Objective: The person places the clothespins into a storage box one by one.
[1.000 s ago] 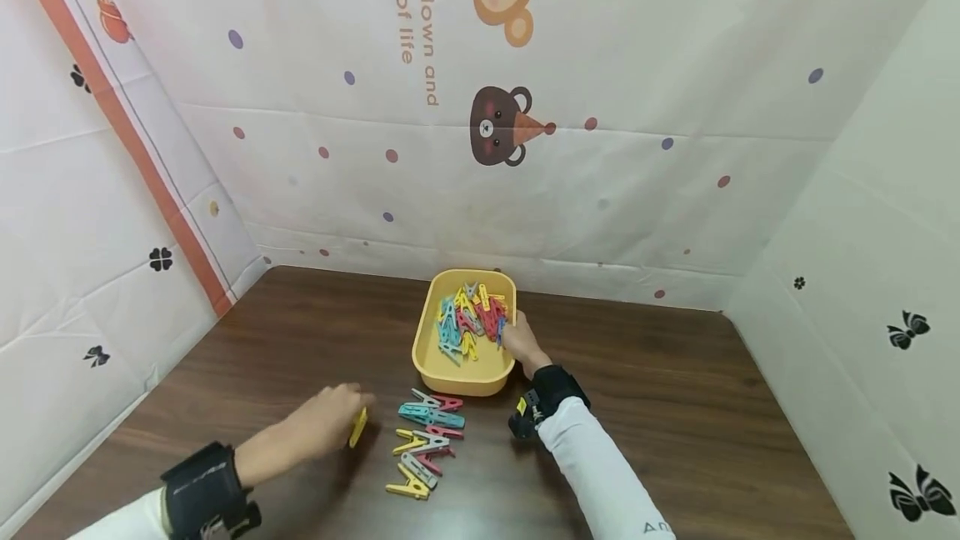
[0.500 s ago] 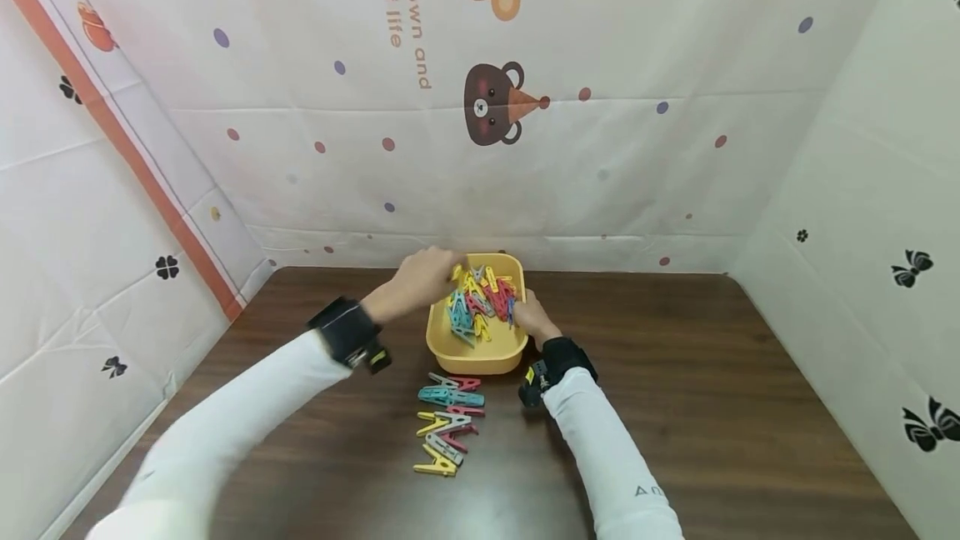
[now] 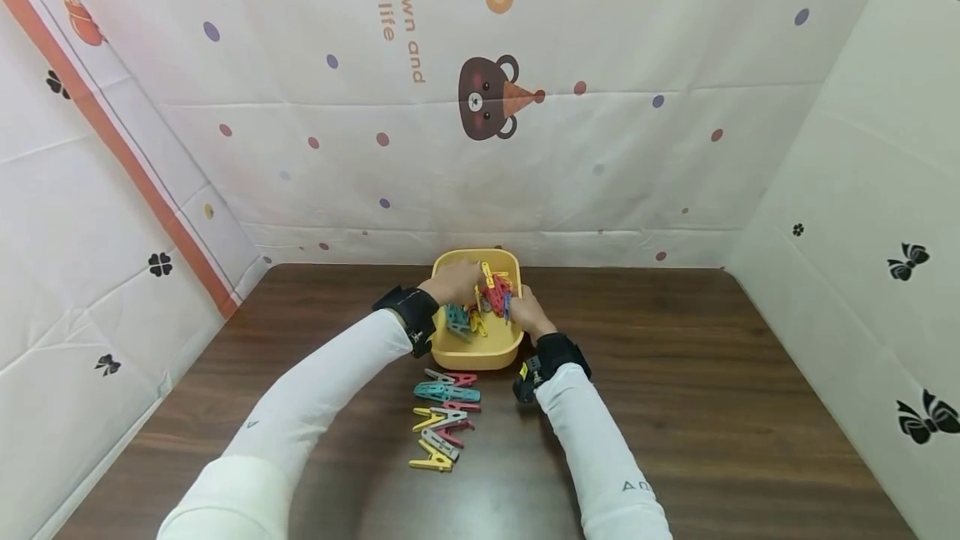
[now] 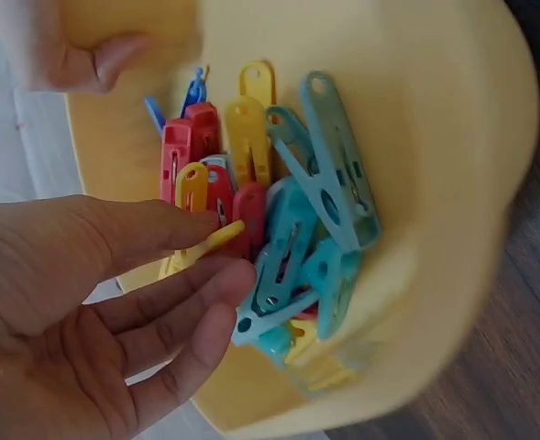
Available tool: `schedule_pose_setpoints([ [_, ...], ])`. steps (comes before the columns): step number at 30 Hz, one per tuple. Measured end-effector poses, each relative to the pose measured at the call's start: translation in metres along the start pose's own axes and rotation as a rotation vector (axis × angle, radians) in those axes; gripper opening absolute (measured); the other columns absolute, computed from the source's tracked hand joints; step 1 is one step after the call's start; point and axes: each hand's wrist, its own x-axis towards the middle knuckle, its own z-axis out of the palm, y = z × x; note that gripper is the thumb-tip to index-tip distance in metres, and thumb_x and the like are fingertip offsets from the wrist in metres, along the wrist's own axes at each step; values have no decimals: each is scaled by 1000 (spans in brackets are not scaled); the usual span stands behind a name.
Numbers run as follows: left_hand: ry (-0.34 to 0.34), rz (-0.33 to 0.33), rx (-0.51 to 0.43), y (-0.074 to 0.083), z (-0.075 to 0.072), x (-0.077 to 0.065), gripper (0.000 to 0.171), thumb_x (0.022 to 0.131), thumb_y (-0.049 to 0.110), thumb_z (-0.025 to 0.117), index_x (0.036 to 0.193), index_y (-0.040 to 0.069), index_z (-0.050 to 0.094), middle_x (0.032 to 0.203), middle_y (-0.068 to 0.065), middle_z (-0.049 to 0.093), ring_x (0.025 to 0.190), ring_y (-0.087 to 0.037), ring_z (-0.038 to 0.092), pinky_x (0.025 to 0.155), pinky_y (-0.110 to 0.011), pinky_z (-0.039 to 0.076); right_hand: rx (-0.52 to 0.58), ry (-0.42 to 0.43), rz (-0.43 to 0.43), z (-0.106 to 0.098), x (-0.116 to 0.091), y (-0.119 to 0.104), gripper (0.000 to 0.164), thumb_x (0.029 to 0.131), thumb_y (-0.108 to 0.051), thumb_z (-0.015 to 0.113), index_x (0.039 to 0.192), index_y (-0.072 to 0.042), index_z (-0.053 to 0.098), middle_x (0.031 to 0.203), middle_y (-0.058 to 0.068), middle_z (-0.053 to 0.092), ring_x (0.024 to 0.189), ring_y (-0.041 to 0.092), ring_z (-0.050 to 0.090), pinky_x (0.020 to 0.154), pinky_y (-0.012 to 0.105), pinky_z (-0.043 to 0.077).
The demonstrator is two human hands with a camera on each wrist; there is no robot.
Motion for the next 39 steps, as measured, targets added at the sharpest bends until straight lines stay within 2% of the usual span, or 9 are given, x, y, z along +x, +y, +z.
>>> schedule_pose_setpoints([
  [4, 10, 22, 46, -4, -3, -13, 8, 98, 14, 64, 91, 11, 66, 113, -8, 66, 84, -17, 57, 70, -31, 46, 7, -8, 4, 1, -2, -3, 74, 93, 1, 30, 161, -2, 3, 160, 27, 25, 132, 36, 41, 92, 38, 45],
  [7, 41, 97, 71, 0, -9, -37, 13, 98, 18, 67, 109, 11, 70, 108, -6, 71, 88, -17, 65, 72, -31, 53, -4, -11, -5, 0, -4, -4, 74, 93, 2, 30, 161, 0, 2, 160, 28, 25, 130, 37, 42, 89, 38, 43],
  [10, 83, 245, 61, 10, -6, -83, 19, 97, 21, 71, 114, 12, 73, 96, -2, 74, 79, -13, 67, 66, -25, 55, -4, -12, -18, 0, -5, -2, 73, 93, 1, 29, 161, 1, 3, 156, 29, 28, 127, 37, 43, 88, 38, 42],
  [14, 106, 430, 76, 20, 17, -159, 14, 94, 25, 74, 105, 17, 73, 83, 5, 70, 66, -4, 59, 53, -17, 46, 16, -3, -15, 4, -3, 2, 70, 95, -1, 30, 161, 0, 5, 156, 28, 30, 129, 36, 42, 94, 39, 42],
  [17, 88, 507, 111, 15, 40, -201, 16, 93, 28, 76, 106, 20, 72, 90, 7, 64, 75, -3, 56, 52, -16, 42, 12, 1, -7, 5, -2, 2, 72, 95, 0, 31, 161, -2, 5, 157, 26, 29, 130, 36, 41, 94, 40, 41],
  [19, 51, 523, 92, 8, 53, -218, 24, 94, 30, 75, 116, 21, 68, 105, 5, 62, 87, -4, 56, 56, -16, 44, 5, -1, -5, 3, -2, 2, 70, 96, 0, 31, 161, -2, 5, 156, 26, 29, 128, 36, 42, 91, 40, 41],
  [24, 54, 521, 46, -7, 71, -230, 34, 92, 27, 78, 122, 21, 62, 117, 2, 57, 97, -6, 52, 60, -14, 44, -6, 4, -2, 0, 0, 2, 66, 100, -1, 29, 161, -3, 4, 155, 26, 31, 126, 36, 44, 86, 37, 42],
  [30, 92, 505, 17, -10, 70, -229, 35, 90, 29, 80, 120, 19, 66, 115, 3, 58, 98, -6, 53, 61, -14, 44, -9, 0, 0, 1, -1, 0, 71, 96, 1, 31, 162, -2, 3, 156, 27, 30, 123, 37, 46, 82, 36, 43],
  [39, 176, 680, 69, 2, 68, -218, 8, 96, 25, 73, 103, 21, 75, 96, 8, 63, 86, 0, 58, 68, -12, 48, 14, 1, 10, 1, -5, -1, 78, 89, 3, 32, 162, -3, 3, 159, 26, 26, 126, 36, 44, 85, 37, 44],
])
